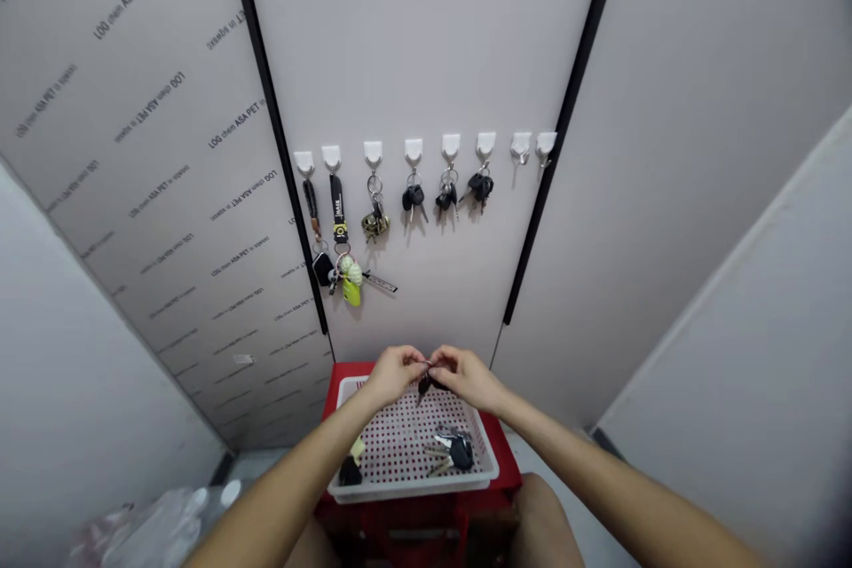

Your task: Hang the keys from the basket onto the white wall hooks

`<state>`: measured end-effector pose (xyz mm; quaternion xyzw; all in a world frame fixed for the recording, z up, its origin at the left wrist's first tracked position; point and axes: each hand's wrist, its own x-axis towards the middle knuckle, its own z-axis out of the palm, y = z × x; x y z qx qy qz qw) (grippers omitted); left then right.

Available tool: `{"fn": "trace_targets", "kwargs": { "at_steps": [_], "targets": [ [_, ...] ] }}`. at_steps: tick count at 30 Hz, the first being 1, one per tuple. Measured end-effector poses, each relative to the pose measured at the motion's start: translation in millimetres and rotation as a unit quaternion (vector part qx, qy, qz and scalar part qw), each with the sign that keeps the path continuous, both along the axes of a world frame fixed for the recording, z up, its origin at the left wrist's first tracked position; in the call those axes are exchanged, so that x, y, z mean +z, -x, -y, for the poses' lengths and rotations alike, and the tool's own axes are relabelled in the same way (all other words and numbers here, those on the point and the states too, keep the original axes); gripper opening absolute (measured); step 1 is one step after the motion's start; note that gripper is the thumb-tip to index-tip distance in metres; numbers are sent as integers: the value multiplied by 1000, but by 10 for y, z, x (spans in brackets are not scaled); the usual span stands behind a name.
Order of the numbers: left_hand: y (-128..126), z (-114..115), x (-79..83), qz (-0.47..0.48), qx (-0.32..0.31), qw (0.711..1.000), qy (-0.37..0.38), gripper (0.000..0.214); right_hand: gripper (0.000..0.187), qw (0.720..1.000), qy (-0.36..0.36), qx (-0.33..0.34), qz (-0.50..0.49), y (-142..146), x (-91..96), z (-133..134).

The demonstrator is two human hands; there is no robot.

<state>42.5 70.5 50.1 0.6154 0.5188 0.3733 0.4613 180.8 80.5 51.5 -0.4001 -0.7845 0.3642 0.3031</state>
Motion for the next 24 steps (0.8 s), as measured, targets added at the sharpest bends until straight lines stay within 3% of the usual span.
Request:
{"fn": "trace_targets", "kwargs": {
  "at_steps": [5, 10, 16, 21, 24],
  "targets": [
    [-61, -96, 400, 48, 1, 999, -23, 5, 15, 995, -23, -52, -86, -32, 322, -53],
    [-211, -188, 692, 59, 31, 990, -124, 5, 15, 980, -15, -105, -168, -132, 688, -138],
    [-580, -357, 1194, 18, 10, 969, -247, 18, 15, 935, -85, -204, -276, -387, 1245, -480],
    [-885, -500, 1696, -11, 7, 961, -275, 34, 14, 900, -148, -284, -296, -583, 1767, -748],
    [-990, -552, 1863, -30, 17, 957, -289, 37, 13, 882, -160, -332, -294, -674, 2041, -884]
  ]
}}
